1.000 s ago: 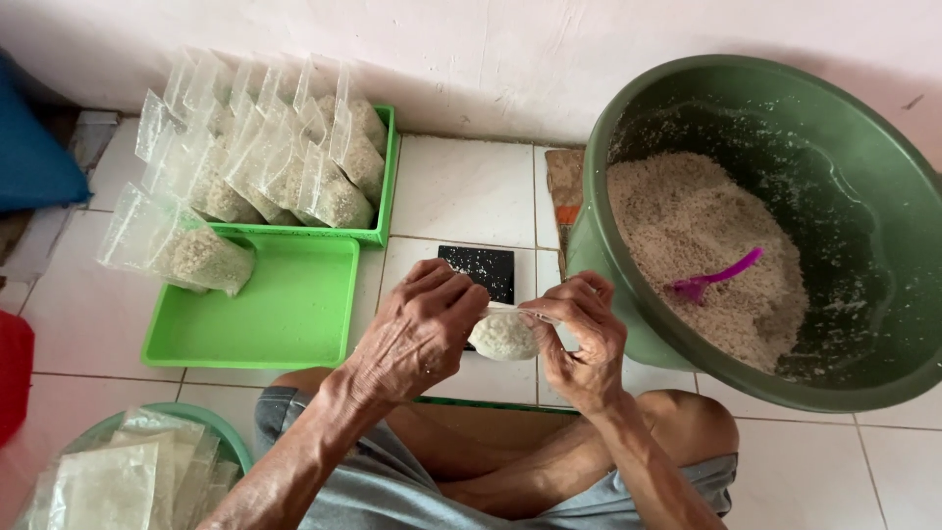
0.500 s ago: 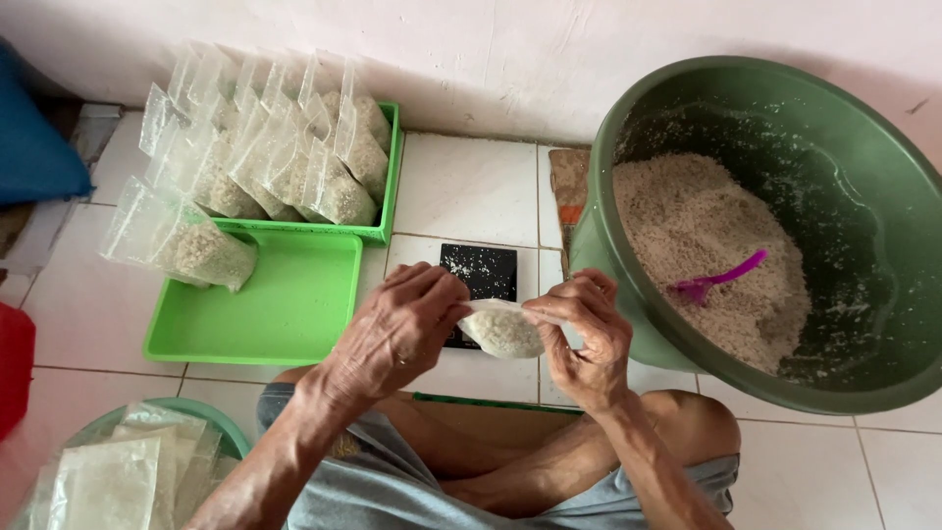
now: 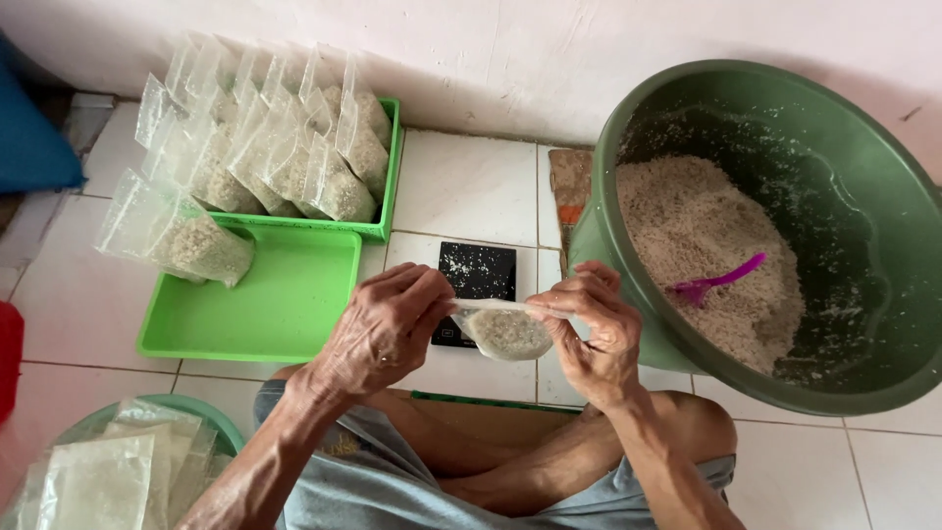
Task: Filling small plastic bags with granular material from a large tub, weighing them on a digital scale, and sealing them.
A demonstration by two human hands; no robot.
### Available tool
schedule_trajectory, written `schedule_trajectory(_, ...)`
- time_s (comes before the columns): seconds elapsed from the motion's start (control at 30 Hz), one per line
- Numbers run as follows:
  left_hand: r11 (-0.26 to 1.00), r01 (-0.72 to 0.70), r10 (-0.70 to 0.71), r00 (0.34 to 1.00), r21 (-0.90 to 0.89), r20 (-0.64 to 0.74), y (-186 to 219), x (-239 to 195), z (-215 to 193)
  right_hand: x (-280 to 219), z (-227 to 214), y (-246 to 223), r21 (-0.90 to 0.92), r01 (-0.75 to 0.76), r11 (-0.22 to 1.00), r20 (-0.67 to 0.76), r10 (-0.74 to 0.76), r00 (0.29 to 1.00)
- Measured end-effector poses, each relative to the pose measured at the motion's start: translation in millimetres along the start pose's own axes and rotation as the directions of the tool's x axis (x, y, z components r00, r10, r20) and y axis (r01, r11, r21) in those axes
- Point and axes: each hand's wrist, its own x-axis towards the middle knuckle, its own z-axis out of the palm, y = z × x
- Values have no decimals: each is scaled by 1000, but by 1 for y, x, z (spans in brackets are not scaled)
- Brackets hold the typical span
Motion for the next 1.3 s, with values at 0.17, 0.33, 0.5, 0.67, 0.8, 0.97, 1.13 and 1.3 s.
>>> schedule_trajectory(0.17, 944, 104, -129, 990, -314, -61, -2, -14, -4, 4, 2, 10, 333, -165, 928, 102, 138, 985)
schedule_trajectory(0.33, 848, 111, -165, 985, -518, -59, -20, -46, 28, 12, 9, 8, 422, -291, 859, 118, 266, 957)
schedule_trajectory(0.5, 795, 197, -244, 970, -573, -5, -5, -51, 39, 31, 27, -14, 425, -346, 837, 195, 289, 937)
schedule_trajectory(0.67, 809, 255, -360, 927, -529, -104, -4, -54, 29, 28, 49, -13, 376, -444, 813, 281, 356, 891)
schedule_trajectory(0.8, 827, 270, -415, 884, -493, -213, -39, -79, 40, 51, 65, -34, 315, -506, 803, 398, 373, 838)
schedule_trajectory(0.97, 642, 651, -760, 609, -406, -225, -102, -112, 35, 41, 38, 17, 312, -486, 816, 443, 328, 834)
schedule_trajectory(1.13, 630, 630, -773, 450, -455, -447, -146, -134, 4, 32, -17, 49, -237, -122, 964, 404, 212, 890)
schedule_trajectory(1.3, 573, 736, -755, 303, -359, -582, -211, -156, 10, -11, -80, 126, -368, 46, 929, 367, 100, 925)
